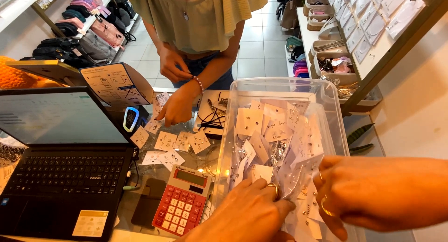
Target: Sorting through jewelry cards in a plastic container at a sales counter
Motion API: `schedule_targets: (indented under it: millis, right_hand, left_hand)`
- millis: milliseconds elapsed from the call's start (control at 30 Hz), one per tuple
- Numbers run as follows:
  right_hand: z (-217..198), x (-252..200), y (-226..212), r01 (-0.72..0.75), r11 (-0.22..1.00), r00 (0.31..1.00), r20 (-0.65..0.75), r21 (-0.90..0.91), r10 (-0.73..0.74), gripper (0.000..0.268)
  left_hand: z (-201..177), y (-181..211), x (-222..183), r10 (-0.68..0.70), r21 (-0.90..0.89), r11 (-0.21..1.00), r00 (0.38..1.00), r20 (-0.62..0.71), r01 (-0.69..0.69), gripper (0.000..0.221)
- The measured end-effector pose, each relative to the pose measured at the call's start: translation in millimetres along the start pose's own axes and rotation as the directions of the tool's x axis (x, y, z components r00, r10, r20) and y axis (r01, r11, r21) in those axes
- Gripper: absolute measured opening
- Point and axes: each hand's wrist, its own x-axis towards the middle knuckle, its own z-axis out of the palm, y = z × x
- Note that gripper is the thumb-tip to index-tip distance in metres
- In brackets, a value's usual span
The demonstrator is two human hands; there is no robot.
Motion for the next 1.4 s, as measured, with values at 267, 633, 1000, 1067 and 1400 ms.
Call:
schedule_targets:
  millis: [267,633,1000,1067,1400]
  right_hand:
    - [41,0,18,-0.180,0.910,0.945,0.191,-0.374,0.266,0.013]
    - [126,55,63,-0.419,0.517,0.839,-0.100,-0.746,0.535,0.123]
    - [85,60,38,-0.664,0.618,0.679,0.008,-0.421,0.734,0.027]
    - [86,54,38,-0.699,0.591,0.655,-0.028,-0.404,0.755,0.026]
    - [125,60,51,-0.500,0.579,0.831,-0.167,-0.644,0.531,0.022]
  left_hand:
    - [5,0,1,-0.154,-0.006,0.988,0.980,-0.125,0.155,0.026]
    - [-18,12,-13,-0.292,-0.100,0.956,0.918,-0.268,0.275,0.051]
    - [-13,10,-16,-0.287,-0.122,0.958,0.836,-0.468,0.261,0.024]
    - [-14,10,-17,-0.298,-0.138,0.955,0.825,-0.480,0.264,0.021]
    - [-14,8,-18,-0.350,-0.208,0.936,0.703,-0.619,0.284,0.026]
